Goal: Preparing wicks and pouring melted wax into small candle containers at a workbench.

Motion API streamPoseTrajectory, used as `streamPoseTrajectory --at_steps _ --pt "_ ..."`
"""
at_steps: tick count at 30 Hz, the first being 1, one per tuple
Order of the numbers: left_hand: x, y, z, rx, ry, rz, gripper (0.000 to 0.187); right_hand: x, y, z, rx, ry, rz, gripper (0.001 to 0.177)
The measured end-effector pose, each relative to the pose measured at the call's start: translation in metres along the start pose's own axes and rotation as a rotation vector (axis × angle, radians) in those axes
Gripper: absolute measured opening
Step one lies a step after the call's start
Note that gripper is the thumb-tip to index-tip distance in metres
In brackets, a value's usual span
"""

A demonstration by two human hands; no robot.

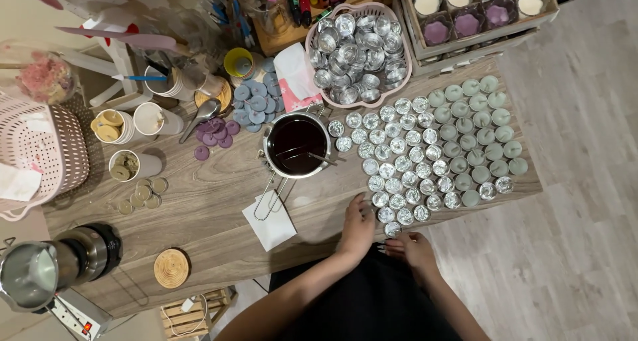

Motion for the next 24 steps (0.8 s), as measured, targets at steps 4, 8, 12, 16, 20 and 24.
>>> streamPoseTrajectory --at_steps 4,8,12,16,20,24 --pt "0.009 0.010 -0.006 0.009 0.057 0.042 0.058 -0.006 0.005 -0.005 0.012 0.015 0.019 0.042" --pt "0.015 0.021 -0.001 0.037 0.105 0.051 0.059 -0.001 0.010 -0.003 0.063 0.031 0.026 0.040" --pt "0.007 0.025 0.028 0.083 0.108 0.069 0.057 0.010 0.015 0.004 0.074 0.072 0.030 0.038" --pt "-0.002 0.022 0.053 0.120 0.129 0.091 0.057 0.017 0.033 0.002 0.070 0.111 0.021 0.036" --pt "-0.007 0.021 0.061 0.126 0.130 0.114 0.052 0.019 0.076 0.011 0.006 0.236 -0.048 0.028" --pt "0.003 0.018 0.049 -0.047 0.275 0.232 0.044 0.004 0.176 0.052 0.030 0.534 -0.325 0.018"
Point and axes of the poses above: each hand's wrist, its own x-axis away from the middle knuckle, its own y-axis out of the back of the hand, z = x × y, the point moved 5 cm from there along -x, towards the middle knuckle, and after that the axes turned 3 degrees about x, right-handed, at the moved point
